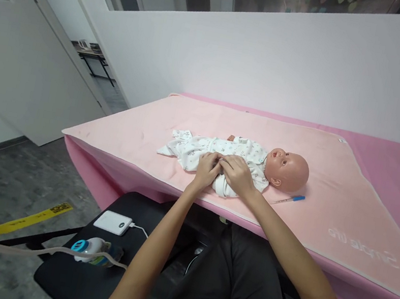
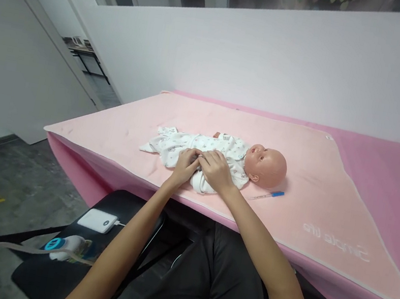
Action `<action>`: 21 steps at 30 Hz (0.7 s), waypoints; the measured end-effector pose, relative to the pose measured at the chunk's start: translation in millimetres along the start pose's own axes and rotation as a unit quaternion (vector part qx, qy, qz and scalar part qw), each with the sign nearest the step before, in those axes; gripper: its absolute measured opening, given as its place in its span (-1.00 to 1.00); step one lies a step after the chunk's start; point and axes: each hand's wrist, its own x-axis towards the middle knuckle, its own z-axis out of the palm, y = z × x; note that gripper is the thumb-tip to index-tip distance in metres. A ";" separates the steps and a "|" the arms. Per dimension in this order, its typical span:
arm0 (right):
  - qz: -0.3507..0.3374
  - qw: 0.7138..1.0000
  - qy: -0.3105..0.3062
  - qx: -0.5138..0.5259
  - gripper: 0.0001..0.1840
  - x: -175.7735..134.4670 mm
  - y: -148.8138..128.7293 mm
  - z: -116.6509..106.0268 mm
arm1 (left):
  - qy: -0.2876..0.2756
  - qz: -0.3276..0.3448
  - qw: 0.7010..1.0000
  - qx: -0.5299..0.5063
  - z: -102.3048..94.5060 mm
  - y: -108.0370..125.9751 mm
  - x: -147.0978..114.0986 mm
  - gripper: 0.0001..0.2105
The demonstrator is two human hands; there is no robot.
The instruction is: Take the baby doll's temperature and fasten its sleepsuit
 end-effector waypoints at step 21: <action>0.123 0.990 -0.050 0.050 -0.76 -0.1 -2.7 8.7 | 0.011 -0.004 1.000 -0.005 0.7 6.0 -2.5 -0.82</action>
